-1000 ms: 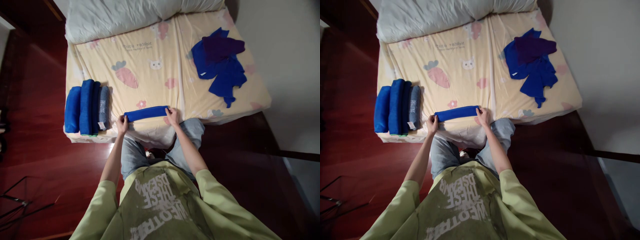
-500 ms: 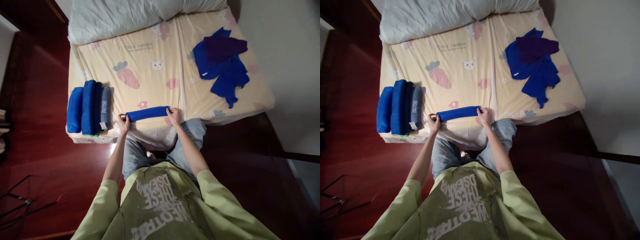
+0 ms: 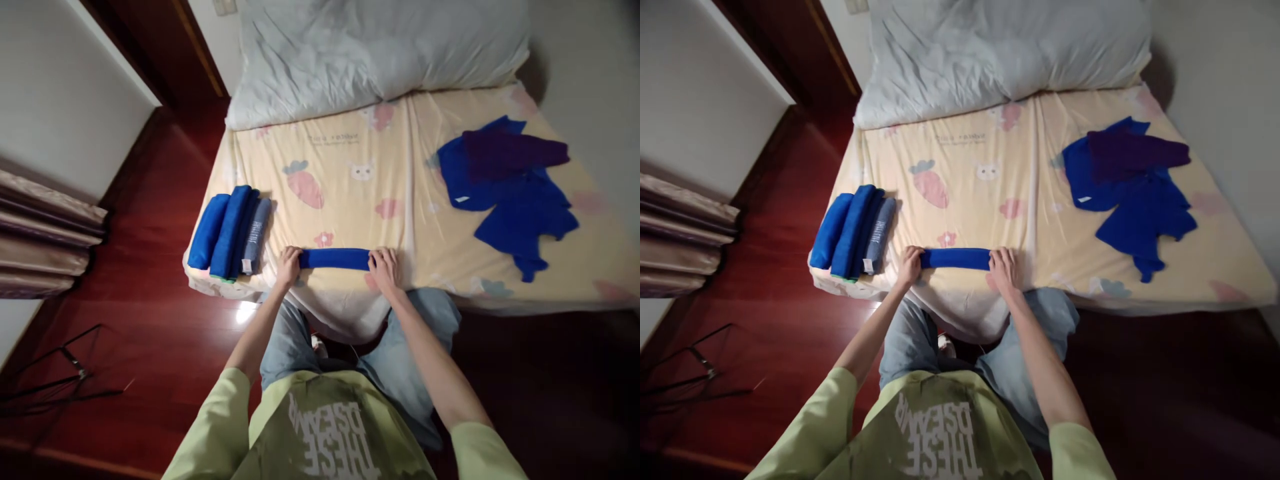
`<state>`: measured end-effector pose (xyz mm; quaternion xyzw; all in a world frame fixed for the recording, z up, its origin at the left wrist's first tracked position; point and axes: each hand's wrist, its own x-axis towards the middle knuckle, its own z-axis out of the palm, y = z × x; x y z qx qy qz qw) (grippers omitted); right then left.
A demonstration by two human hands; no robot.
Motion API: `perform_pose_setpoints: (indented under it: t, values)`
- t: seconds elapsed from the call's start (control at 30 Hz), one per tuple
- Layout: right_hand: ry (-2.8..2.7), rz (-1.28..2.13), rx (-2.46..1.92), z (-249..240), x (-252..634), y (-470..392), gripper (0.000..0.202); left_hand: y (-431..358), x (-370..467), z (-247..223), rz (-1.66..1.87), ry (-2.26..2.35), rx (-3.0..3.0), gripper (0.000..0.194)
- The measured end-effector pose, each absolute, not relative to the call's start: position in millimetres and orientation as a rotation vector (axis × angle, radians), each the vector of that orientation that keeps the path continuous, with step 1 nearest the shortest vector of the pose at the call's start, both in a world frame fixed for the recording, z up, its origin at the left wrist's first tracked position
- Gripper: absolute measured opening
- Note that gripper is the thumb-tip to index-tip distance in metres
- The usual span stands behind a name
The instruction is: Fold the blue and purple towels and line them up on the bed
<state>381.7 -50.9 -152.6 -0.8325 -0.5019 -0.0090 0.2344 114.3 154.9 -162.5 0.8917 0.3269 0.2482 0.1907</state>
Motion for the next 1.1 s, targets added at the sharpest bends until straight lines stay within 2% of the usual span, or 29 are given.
perform_pose_setpoints:
  t: [0.13,0.33,0.57,0.7,0.87,1.1]
  values:
    - [-1.775,-0.021,-2.107,-154.9,389.4,-60.3,0.045,159.9,104.6,-156.0,0.547,0.671,2.601,0.038]
    - [-1.903,-0.057,-2.164,-147.4,387.4,-63.7,0.05,168.4,98.4,-149.7,0.347,0.503,2.75,0.061]
    - [-2.018,-0.087,-2.203,-137.2,395.7,-48.4,0.042,177.3,107.7,-142.5,0.19,0.505,2.869,0.05]
    - [-2.02,-0.084,-2.209,-134.0,401.1,-42.5,0.039,180.1,104.0,-142.0,0.211,0.5,2.832,0.05]
    - [-2.126,-0.063,-2.173,-125.9,407.7,-36.5,0.046,177.1,93.8,-143.0,0.263,0.523,2.757,0.047]
    - [-2.225,-0.048,-2.115,-100.3,415.7,-10.2,0.047,161.1,49.2,-131.9,0.408,0.542,2.739,0.047]
